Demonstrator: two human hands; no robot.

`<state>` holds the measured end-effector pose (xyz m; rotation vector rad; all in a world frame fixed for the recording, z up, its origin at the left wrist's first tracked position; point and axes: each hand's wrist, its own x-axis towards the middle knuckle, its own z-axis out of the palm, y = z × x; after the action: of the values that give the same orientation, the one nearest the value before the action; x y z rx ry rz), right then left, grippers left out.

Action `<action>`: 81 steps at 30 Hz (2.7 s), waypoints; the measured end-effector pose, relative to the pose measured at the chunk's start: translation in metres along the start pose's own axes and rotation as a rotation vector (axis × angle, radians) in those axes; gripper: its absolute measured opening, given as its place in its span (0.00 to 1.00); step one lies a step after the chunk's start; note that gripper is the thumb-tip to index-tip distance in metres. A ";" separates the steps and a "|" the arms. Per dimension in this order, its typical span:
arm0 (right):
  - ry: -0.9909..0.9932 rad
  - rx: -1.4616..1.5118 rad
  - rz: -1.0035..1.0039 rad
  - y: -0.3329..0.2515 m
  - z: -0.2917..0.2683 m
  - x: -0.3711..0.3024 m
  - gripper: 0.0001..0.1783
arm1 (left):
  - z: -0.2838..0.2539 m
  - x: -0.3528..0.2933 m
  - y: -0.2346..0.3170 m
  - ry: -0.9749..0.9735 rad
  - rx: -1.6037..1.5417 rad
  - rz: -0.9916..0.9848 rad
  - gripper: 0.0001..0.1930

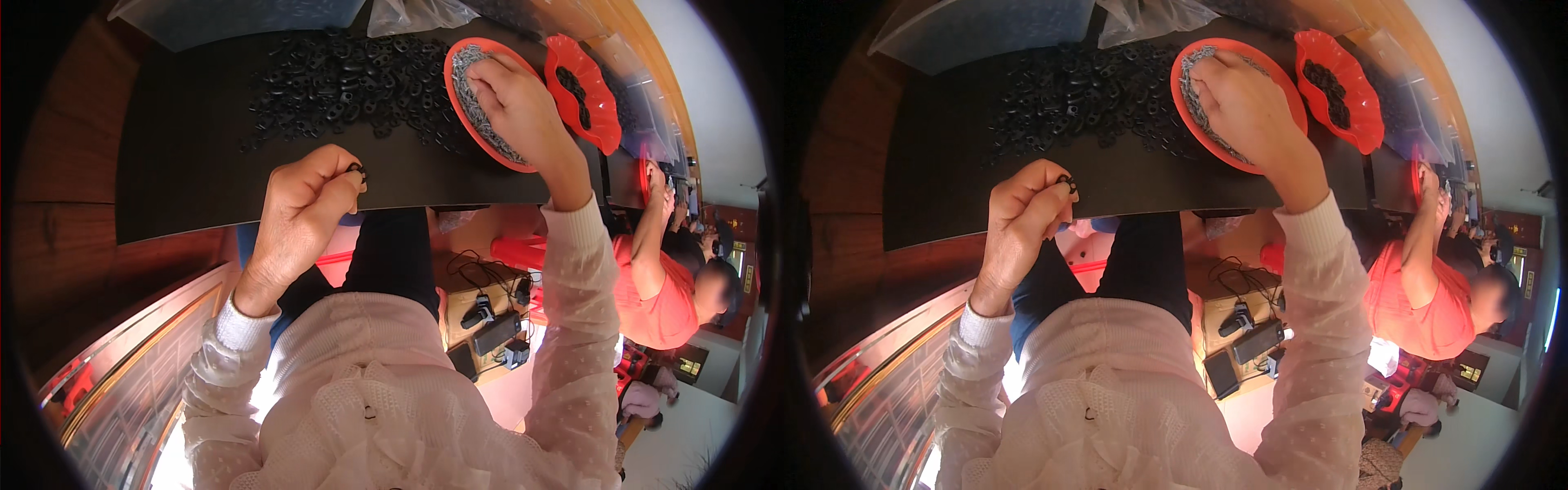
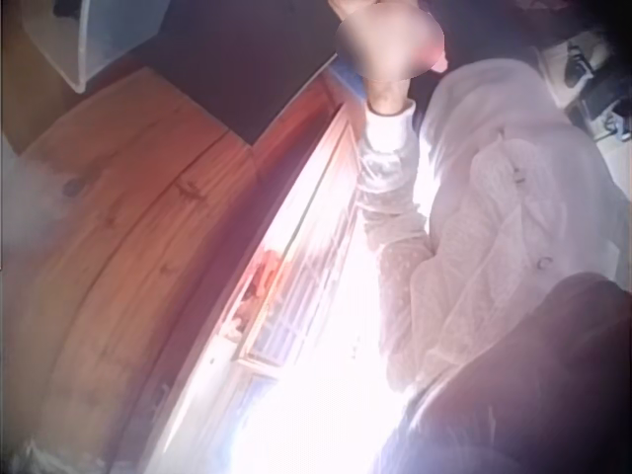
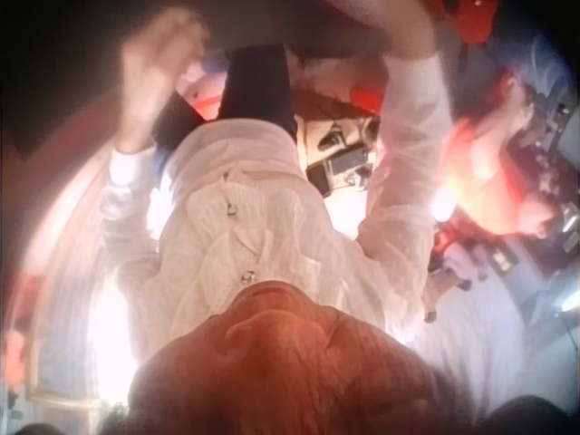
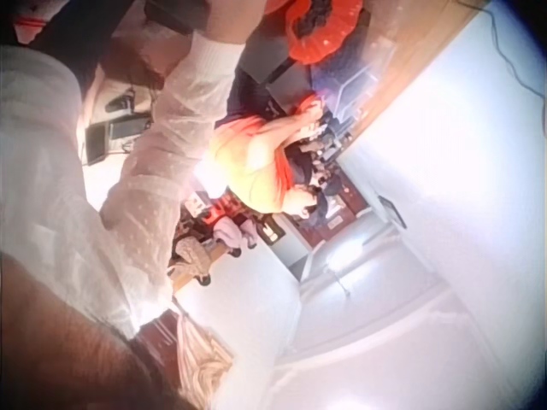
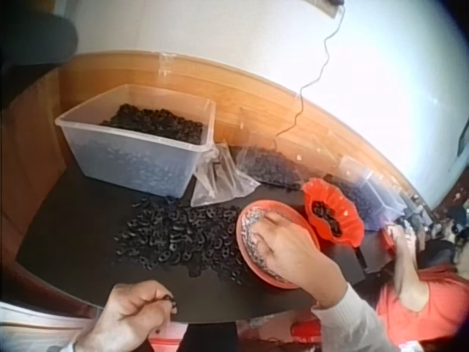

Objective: The person sits at a table and repeatedly picks up small black plastic clips and metal screws. They insert the screws into the clips by hand and place the assembled units into a red bowl. The process is repetitive and involves handling small components one at a time.

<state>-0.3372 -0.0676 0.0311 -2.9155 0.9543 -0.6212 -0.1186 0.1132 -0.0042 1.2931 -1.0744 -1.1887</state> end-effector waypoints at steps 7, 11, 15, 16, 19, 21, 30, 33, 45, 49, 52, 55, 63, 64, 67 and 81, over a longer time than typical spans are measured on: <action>-0.267 -0.169 -0.048 0.000 -0.001 0.024 0.05 | 0.001 -0.001 0.000 0.013 0.020 0.040 0.03; -0.223 -0.156 -0.035 0.005 0.003 0.024 0.05 | 0.000 0.000 0.001 0.008 0.017 0.038 0.03; -0.150 0.109 0.031 0.017 -0.001 0.018 0.03 | 0.000 -0.001 0.001 0.020 -0.016 0.041 0.03; -0.142 0.180 0.054 0.019 -0.003 0.016 0.03 | 0.000 -0.002 0.002 0.022 -0.026 0.037 0.03; -0.198 0.239 0.245 0.023 -0.010 0.008 0.03 | -0.001 -0.003 0.003 0.024 -0.058 0.028 0.04; -0.211 0.324 0.352 0.030 -0.012 0.000 0.05 | -0.002 -0.004 0.004 0.021 -0.073 0.016 0.04; -0.096 0.460 0.433 0.030 -0.017 -0.021 0.07 | 0.000 -0.004 0.000 0.013 -0.108 0.027 0.05; -0.107 0.496 0.524 0.014 -0.026 -0.021 0.08 | -0.001 -0.004 -0.004 0.006 -0.123 0.031 0.05; -0.118 0.952 0.350 -0.112 0.001 -0.003 0.11 | -0.005 -0.005 -0.003 0.024 -0.267 0.002 0.05; -0.124 1.055 0.358 -0.122 0.007 0.003 0.13 | -0.006 -0.006 -0.002 0.028 -0.260 0.003 0.05; -0.120 1.062 0.365 -0.124 0.012 0.004 0.14 | -0.005 -0.007 -0.001 0.024 -0.238 0.029 0.06; -0.101 1.055 0.364 -0.124 0.016 0.003 0.13 | -0.005 -0.006 -0.001 0.019 -0.249 0.056 0.06; -0.039 1.051 0.347 -0.129 0.021 0.001 0.12 | -0.005 -0.007 -0.001 0.056 -0.262 0.049 0.06; -0.034 1.057 0.351 -0.130 0.021 0.001 0.12 | -0.005 -0.007 -0.001 0.060 -0.268 0.054 0.05; -0.010 1.052 0.349 -0.132 0.023 0.001 0.12 | -0.004 -0.008 -0.002 0.060 -0.274 0.064 0.05; 0.062 0.874 0.232 -0.131 0.026 0.000 0.12 | -0.004 -0.009 -0.007 0.026 -0.200 0.121 0.06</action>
<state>-0.2533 0.0361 0.0246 -1.9997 0.7420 -0.8416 -0.1155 0.1230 -0.0110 1.0719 -0.9750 -1.1533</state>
